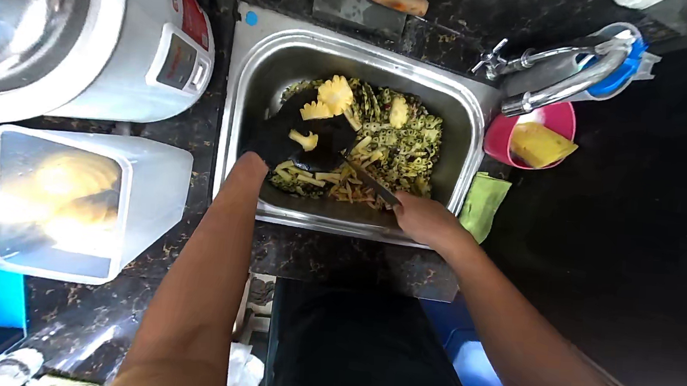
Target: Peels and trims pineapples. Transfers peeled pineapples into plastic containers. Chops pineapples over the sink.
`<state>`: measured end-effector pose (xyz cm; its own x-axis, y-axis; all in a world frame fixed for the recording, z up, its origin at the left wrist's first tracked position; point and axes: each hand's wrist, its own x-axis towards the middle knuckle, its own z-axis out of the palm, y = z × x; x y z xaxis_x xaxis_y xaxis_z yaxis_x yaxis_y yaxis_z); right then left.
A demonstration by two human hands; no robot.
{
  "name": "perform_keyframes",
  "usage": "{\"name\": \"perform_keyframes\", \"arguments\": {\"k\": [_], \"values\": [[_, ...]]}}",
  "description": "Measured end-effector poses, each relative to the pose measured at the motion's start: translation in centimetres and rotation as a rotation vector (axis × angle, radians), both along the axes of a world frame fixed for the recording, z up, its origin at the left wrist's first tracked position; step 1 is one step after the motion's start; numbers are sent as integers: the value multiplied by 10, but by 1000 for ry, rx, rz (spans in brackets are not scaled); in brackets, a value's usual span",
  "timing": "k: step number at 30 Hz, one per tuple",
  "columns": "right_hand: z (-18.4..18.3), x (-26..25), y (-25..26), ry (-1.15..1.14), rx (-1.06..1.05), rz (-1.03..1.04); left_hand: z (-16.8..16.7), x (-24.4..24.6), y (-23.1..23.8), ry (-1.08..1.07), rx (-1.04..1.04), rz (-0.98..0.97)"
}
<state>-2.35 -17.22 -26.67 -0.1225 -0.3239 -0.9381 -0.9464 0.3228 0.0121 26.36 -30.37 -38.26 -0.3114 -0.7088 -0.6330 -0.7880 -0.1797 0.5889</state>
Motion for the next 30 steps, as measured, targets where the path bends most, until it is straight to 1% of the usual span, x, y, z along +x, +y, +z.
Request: {"name": "perform_keyframes", "arguments": {"k": [2,5,7,10,12,14,17,19,21,24,26,30], "values": [[19,-13,4,78,24,-14,-11,-4,-2,-33,18,-79],[32,-6,6,27,-36,-15,-7,-4,-9,-54,-20,-190],[19,8,6,-37,-102,-5,-10,-2,-17,-87,-87,-289],[-12,19,4,-67,-83,-21,-17,-1,-28,-210,-162,-405],[-15,18,7,8,-88,-34,-13,-4,-28,-229,-143,-413],[-2,18,6,66,-116,-13,-7,-4,-29,-207,-122,-394],[11,30,10,-32,-173,27,-3,-5,-28,-220,-110,-424],[1,46,9,-93,-202,72,-3,-8,-30,-215,-127,-452],[-17,60,3,-104,-229,132,-8,-6,-32,-204,-169,-467],[-40,72,-5,-106,-275,159,-9,-3,-32,-238,-189,-473],[-48,72,-9,-107,-292,170,-5,-5,-32,-289,-183,-496],[-48,73,-9,-86,-313,195,-14,-4,-34,-290,-230,-528]]}}
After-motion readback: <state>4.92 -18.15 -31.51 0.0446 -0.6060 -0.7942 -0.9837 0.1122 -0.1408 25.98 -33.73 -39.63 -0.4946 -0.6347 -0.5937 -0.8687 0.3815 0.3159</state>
